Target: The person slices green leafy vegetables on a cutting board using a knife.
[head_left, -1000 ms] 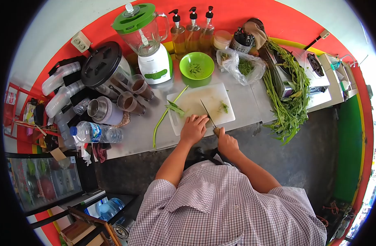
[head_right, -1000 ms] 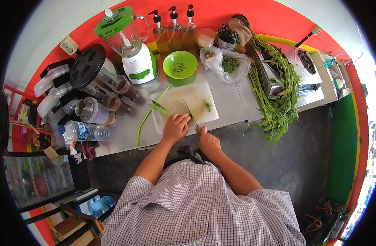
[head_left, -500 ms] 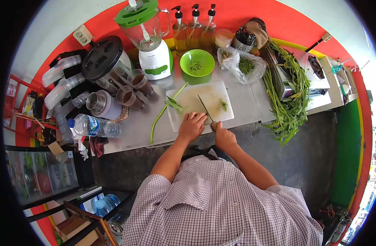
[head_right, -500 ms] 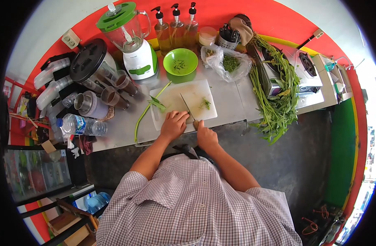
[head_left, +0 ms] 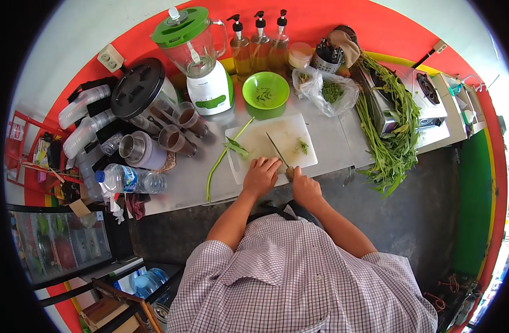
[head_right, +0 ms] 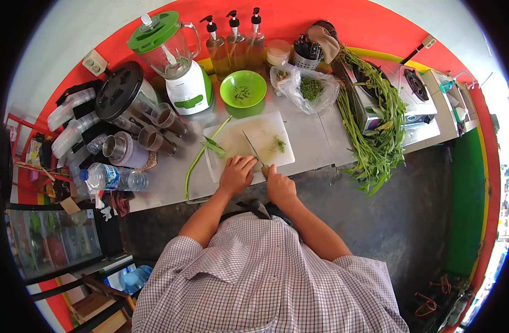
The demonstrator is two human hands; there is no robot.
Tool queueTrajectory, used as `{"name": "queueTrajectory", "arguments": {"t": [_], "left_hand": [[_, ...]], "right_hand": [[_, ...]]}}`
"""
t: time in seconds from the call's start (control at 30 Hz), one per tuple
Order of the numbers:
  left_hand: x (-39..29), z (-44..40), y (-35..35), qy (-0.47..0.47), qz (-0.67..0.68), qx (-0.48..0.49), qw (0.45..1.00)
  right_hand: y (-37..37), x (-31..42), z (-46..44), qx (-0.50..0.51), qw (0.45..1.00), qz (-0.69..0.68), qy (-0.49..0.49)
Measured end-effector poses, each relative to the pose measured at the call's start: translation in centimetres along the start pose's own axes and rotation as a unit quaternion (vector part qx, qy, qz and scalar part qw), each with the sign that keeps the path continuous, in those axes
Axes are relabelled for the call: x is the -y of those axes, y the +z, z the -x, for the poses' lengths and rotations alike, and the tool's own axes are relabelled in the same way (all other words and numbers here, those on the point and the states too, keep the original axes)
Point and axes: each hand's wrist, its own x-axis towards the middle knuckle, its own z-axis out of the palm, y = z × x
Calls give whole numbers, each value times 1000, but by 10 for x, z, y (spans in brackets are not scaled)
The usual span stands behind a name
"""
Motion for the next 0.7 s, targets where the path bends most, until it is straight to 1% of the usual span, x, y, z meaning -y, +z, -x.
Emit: {"name": "queueTrajectory", "arguments": {"t": [0.07, 0.13, 0.27, 0.37, 0.43, 0.57, 0.7], "left_hand": [[0, 0, -1, 2, -2, -3, 1000], [2, 1, 3, 1, -4, -8, 1000], [3, 2, 5, 1, 7, -6, 1000], [5, 2, 7, 3, -3, -4, 1000], [6, 2, 4, 13, -4, 3, 1000], [4, 3, 5, 6, -9, 15, 1000], [3, 1, 3, -4, 1, 17, 1000]], "right_hand": [[-5, 1, 7, -8, 1000, 6, -5], [-2, 2, 17, 44, 998, -35, 30], [15, -4, 9, 33, 998, -39, 25], [3, 1, -10, -1, 1000, -10, 5], [-3, 3, -6, 11, 1000, -9, 1], [9, 1, 13, 6, 1000, 8, -2], [17, 2, 2, 18, 1000, -17, 17]]}}
